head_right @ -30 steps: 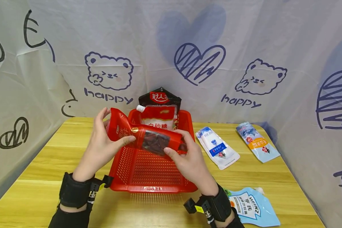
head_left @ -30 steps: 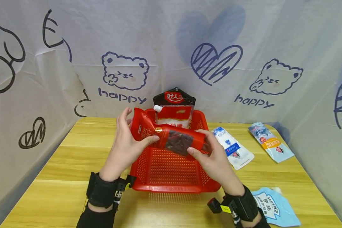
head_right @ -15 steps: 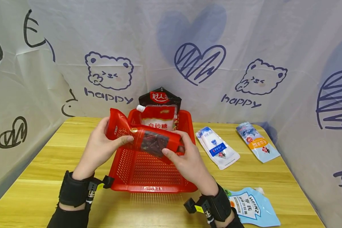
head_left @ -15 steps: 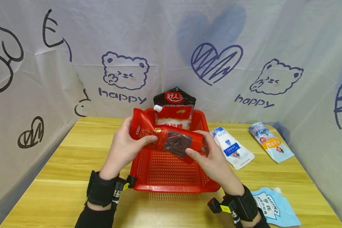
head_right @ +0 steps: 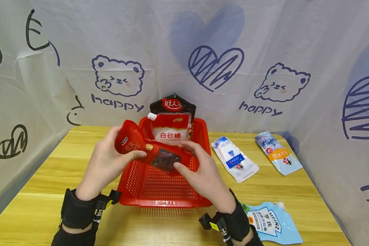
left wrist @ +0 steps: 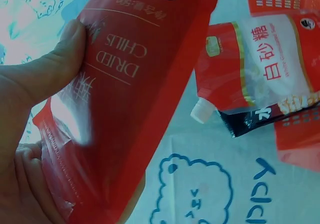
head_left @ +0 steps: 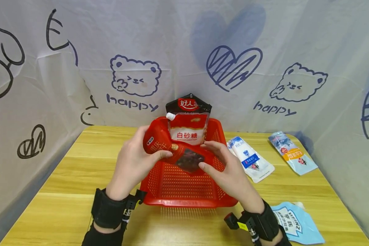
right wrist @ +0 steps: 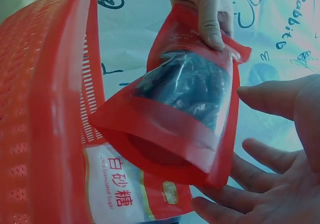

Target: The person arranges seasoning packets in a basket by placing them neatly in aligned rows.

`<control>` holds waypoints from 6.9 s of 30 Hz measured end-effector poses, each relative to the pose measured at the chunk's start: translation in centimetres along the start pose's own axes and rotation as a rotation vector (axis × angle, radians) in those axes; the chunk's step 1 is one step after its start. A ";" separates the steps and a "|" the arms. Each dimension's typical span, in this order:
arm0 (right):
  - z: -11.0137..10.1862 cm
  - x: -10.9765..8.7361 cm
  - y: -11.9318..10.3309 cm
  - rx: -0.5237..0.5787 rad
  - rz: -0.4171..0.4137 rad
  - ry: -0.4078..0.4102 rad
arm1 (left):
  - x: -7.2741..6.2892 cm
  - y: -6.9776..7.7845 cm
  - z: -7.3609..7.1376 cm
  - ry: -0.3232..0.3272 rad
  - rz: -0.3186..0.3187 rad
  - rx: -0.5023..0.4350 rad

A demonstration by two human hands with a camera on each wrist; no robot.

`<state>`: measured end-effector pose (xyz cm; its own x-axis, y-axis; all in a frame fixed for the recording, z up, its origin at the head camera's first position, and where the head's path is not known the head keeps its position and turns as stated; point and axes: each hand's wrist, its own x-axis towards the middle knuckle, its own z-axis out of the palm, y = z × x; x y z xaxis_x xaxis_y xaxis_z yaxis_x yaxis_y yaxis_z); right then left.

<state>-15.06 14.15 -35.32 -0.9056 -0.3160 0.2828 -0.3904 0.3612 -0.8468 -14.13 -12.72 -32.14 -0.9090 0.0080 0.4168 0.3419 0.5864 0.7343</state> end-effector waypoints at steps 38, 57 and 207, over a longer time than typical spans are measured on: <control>0.8 -0.2 -0.2 -0.065 0.025 0.014 | -0.1 1.0 1.5 -0.121 -0.054 -0.145; 0.6 -0.1 -0.2 0.045 -0.022 -0.050 | -0.3 1.1 2.4 -0.212 0.047 -0.219; -9.8 3.8 14.5 -0.354 0.486 0.257 | 1.9 -7.2 0.1 -0.418 -0.227 0.120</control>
<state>-25.79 26.83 -42.10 -0.9862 0.1601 0.0413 0.0821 0.6911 -0.7181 -18.33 -16.83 -36.73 -0.9837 0.1790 -0.0154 0.1163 0.6999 0.7047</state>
